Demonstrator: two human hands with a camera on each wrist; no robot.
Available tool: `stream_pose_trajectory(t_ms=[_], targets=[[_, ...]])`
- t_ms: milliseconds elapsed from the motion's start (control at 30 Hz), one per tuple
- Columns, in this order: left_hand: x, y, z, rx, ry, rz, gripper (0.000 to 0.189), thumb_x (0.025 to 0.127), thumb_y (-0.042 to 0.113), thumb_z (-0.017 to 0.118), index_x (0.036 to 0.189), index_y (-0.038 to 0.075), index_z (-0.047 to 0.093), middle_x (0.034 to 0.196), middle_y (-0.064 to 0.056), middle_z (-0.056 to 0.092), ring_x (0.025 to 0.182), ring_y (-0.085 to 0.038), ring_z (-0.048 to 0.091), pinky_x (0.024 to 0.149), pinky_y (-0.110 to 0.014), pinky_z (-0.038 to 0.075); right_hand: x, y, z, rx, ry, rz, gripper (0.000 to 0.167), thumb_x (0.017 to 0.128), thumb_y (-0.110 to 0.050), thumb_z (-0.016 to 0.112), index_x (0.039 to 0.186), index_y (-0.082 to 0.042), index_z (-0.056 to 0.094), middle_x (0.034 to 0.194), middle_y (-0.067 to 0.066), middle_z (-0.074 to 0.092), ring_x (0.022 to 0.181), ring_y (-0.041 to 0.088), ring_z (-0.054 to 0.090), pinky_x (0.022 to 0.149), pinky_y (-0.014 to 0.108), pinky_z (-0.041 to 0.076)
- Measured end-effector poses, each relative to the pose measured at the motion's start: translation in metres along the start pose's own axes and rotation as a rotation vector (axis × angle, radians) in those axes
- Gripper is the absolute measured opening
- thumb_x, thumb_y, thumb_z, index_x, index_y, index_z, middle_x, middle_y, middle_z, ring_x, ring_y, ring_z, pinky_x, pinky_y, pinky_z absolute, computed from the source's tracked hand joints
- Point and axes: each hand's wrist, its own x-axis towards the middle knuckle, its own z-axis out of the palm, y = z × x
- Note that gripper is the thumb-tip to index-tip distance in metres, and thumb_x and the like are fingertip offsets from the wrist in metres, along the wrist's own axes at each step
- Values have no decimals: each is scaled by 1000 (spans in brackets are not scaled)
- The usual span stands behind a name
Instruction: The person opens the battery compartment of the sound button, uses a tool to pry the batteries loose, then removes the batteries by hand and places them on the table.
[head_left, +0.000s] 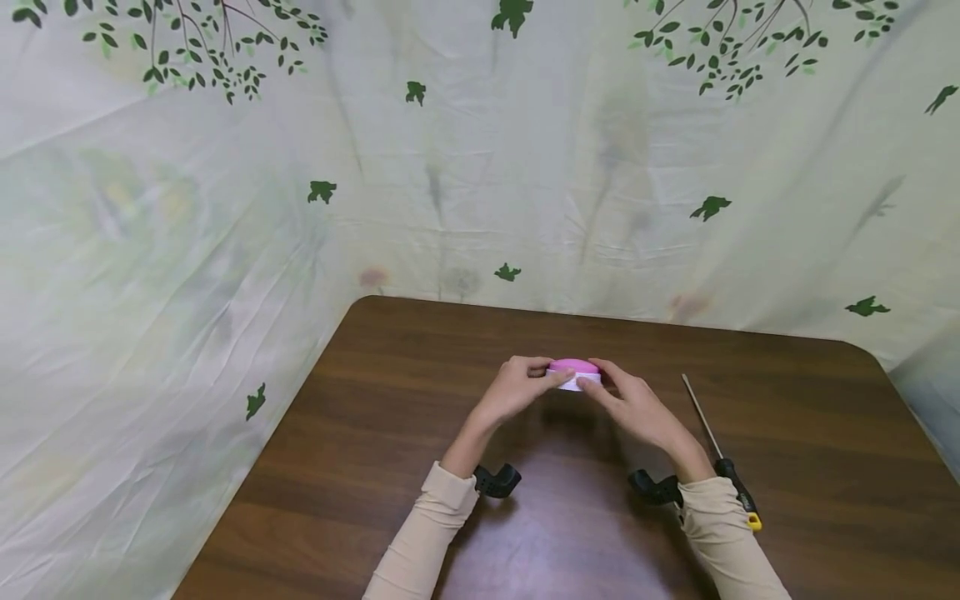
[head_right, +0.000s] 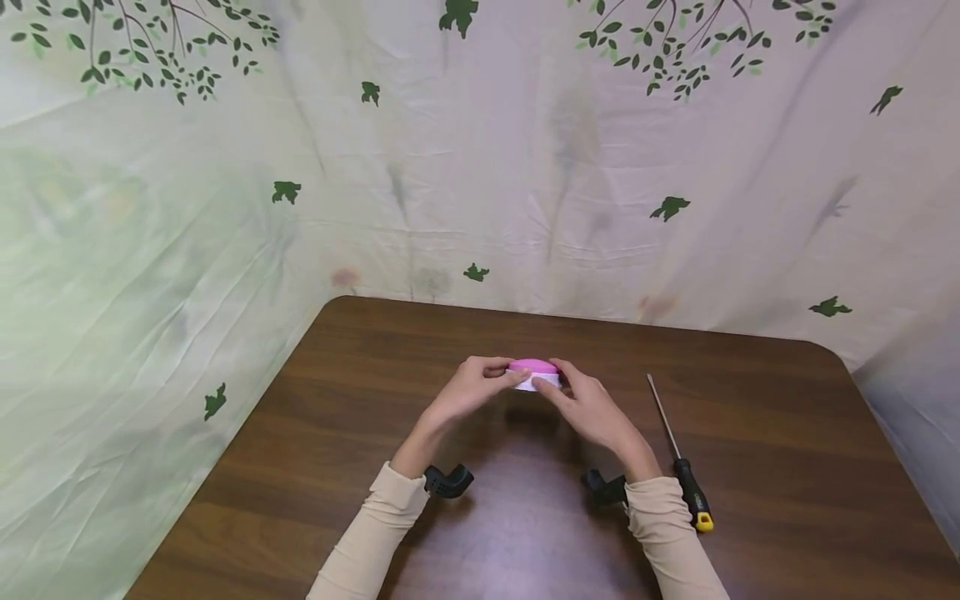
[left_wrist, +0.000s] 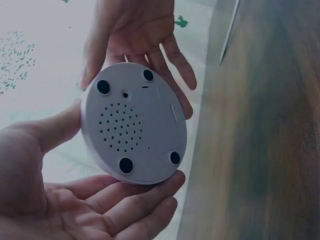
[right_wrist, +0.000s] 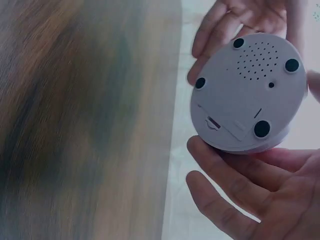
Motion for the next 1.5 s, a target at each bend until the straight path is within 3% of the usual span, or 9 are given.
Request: stream_pose_trajectory(t_ms=[200,333,500,700,800,933,1167,1367,1500], targets=[[0,1,-2,-14,32,-33,54,98,45,69,128,0,72,115,-14,78,107,-30,72,88,-37,57,1,-2,0,38,-29,-7,65,107,-39,55,155,1,38,144,26,58,125,40,64,102,55,54],[0,2,-2,-17,3,-8,56,101,44,65,134,0,67,124,-16,75,115,-29,71,97,-42,58,-1,-1,-3,90,-43,18,68,108,-39,53,159,1,32,150,27,53,131,42,59,105,56,52],[1,2,-2,-64,-7,34,55,106,40,58,143,0,60,134,-19,69,119,-33,70,101,-49,56,-2,-1,-10,253,-74,64,69,111,-37,46,164,0,21,159,29,39,135,47,53,110,60,46],[3,3,0,-177,7,70,47,108,33,56,144,2,60,143,-18,63,118,-38,69,101,-53,57,-2,-2,-17,422,-122,91,64,114,-36,36,164,-1,18,151,36,45,123,49,61,107,58,50],[3,4,0,-248,16,78,43,109,27,55,142,0,61,143,-20,63,119,-35,68,101,-55,55,-3,-1,-18,464,-134,80,62,115,-38,32,167,-9,14,147,38,48,117,39,69,101,48,56],[3,5,0,-298,33,85,40,110,23,52,140,-2,62,134,-25,67,105,-34,73,96,-58,58,-1,2,-18,497,-116,22,58,115,-38,28,168,-21,12,141,39,52,99,23,77,87,38,61],[2,7,1,-332,69,88,39,111,24,50,136,0,66,116,-26,72,80,-13,69,89,-57,60,-3,4,-19,530,-93,-13,53,115,-39,28,166,-29,21,134,38,55,70,30,78,62,41,62],[1,9,0,-372,36,126,40,111,30,48,144,12,62,137,-15,68,82,-8,67,91,-58,58,-4,5,-22,568,-106,-39,55,115,-38,29,167,-25,18,99,23,71,55,32,73,47,37,56],[1,9,-1,-390,-13,186,43,112,29,45,150,13,56,146,-12,62,84,-9,68,90,-58,58,-4,6,-22,588,-95,-72,55,115,-36,30,167,-23,19,95,7,72,53,30,72,45,35,54]])
